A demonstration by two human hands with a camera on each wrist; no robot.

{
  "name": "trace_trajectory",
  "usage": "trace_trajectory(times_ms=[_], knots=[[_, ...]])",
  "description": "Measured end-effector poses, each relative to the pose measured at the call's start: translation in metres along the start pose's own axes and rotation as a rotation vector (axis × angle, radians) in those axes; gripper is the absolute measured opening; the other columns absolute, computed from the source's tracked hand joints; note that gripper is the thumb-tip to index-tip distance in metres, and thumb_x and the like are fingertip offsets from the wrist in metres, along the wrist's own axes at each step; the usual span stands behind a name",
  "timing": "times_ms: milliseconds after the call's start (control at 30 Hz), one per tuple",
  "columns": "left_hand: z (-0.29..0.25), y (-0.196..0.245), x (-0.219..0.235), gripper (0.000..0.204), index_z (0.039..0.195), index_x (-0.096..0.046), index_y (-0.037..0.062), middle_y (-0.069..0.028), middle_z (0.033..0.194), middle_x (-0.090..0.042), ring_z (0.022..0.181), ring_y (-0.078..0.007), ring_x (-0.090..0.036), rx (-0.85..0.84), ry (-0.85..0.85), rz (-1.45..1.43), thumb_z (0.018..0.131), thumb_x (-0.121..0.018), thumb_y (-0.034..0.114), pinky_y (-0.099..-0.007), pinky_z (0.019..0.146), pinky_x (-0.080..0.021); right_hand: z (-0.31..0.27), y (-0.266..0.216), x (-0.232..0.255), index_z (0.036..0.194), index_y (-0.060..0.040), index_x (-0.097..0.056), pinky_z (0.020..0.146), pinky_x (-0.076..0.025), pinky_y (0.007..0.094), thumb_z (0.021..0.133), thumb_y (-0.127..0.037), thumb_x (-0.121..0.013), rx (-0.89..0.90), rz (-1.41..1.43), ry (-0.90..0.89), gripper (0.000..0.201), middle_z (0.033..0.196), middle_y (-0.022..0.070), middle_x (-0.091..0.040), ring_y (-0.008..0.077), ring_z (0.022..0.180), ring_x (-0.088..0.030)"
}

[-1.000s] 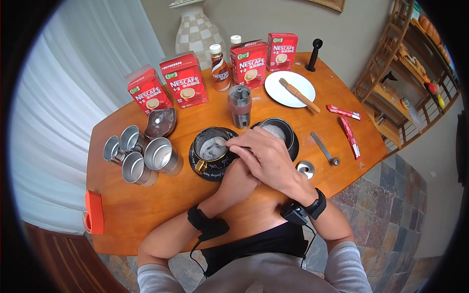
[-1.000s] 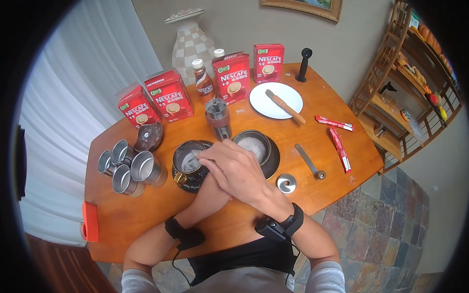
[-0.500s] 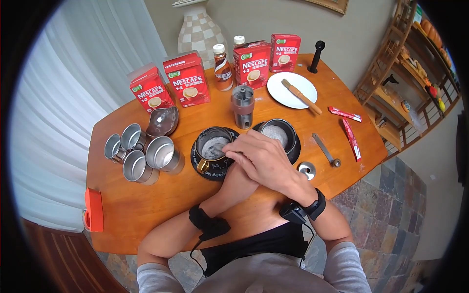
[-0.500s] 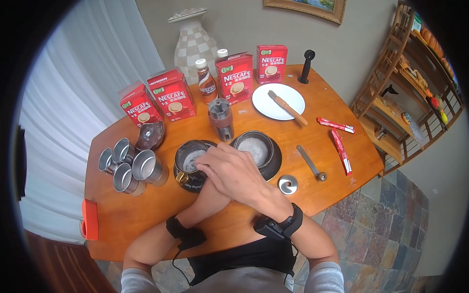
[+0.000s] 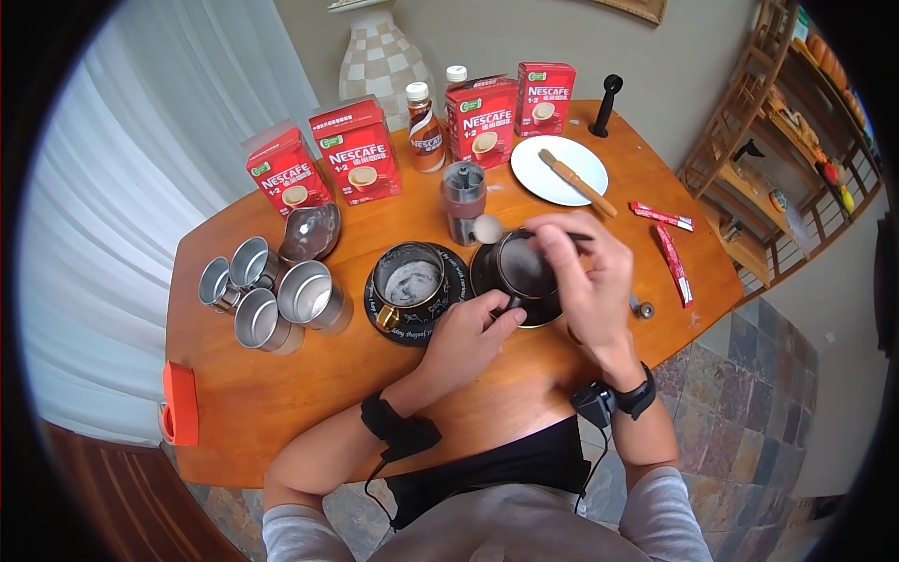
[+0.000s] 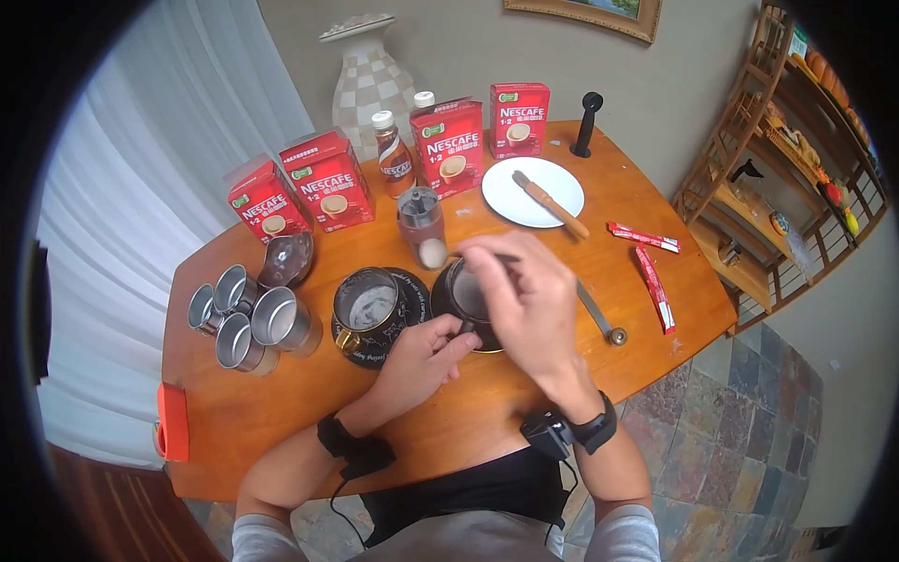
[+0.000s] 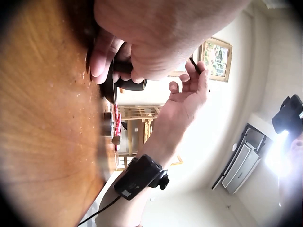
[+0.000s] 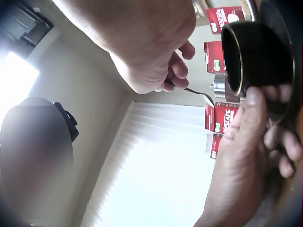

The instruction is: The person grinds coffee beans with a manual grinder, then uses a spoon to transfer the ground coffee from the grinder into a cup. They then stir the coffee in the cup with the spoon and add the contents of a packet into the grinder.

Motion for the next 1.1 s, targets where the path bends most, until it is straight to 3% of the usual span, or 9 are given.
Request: trace_trajectory(times_ms=[200,367,667,867,1100], knots=[[0.000,0.000,0.000,0.026,0.109,-0.070,0.0007,0.0005,0.076,-0.065,0.063,-0.0044,-0.059,-0.018,0.001,0.003,0.108,-0.064,0.026,-0.0223,0.056,-0.047,-0.007,0.016,0.022,0.104,0.0039,-0.076,0.071,-0.055,0.0278,0.105,-0.014,-0.068,-0.155,0.054,0.073,0.020,0.091,0.0071,-0.076,0.0118,0.078,-0.069],[0.000,-0.001,0.000,0.027,0.109,-0.070,0.0010,0.0006,0.076,-0.065,0.063,-0.0045,-0.059,-0.011,-0.001,-0.009,0.108,-0.064,0.027,-0.0223,0.056,-0.047,-0.021,0.039,0.026,0.103,0.0001,-0.076,0.062,-0.049,0.0320,0.101,-0.019,-0.072,-0.244,-0.210,-0.021,0.019,0.082,0.0097,-0.072,0.0126,0.066,-0.063],[0.000,-0.003,-0.001,0.026,0.111,-0.070,0.0018,0.0012,0.077,-0.065,0.063,-0.0042,-0.058,-0.022,-0.006,-0.017,0.108,-0.065,0.027,-0.0221,0.055,-0.046,-0.037,0.041,0.022,0.128,-0.0036,-0.067,0.061,-0.044,0.0278,0.102,-0.023,-0.074,-0.255,-0.157,0.058,0.033,0.074,0.0003,-0.056,0.0097,0.065,-0.051],[-0.001,0.001,0.000,0.025,0.111,-0.070,0.0021,0.0020,0.076,-0.065,0.062,-0.0036,-0.058,-0.008,-0.001,-0.020,0.108,-0.065,0.026,-0.0216,0.055,-0.046,-0.039,0.041,0.025,0.126,-0.0033,-0.068,0.059,-0.039,0.0254,0.101,-0.020,-0.075,-0.226,-0.081,0.123,0.031,0.073,-0.0028,-0.052,0.0061,0.066,-0.047],[-0.001,0.001,0.000,0.024,0.111,-0.070,0.0025,0.0025,0.074,-0.064,0.062,-0.0033,-0.058,-0.011,0.000,-0.027,0.108,-0.065,0.026,-0.0215,0.056,-0.046,-0.038,0.039,0.021,0.123,-0.0021,-0.070,0.059,-0.040,0.0266,0.099,-0.017,-0.077,-0.276,-0.122,-0.037,0.029,0.069,-0.0023,-0.051,0.0067,0.064,-0.046]])
Point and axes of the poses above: each hand's wrist, its own z-axis towards the middle knuckle, its own x-axis out of the back of the hand, y = z × x, the point moved 1 cm from there along z, towards the middle knuckle
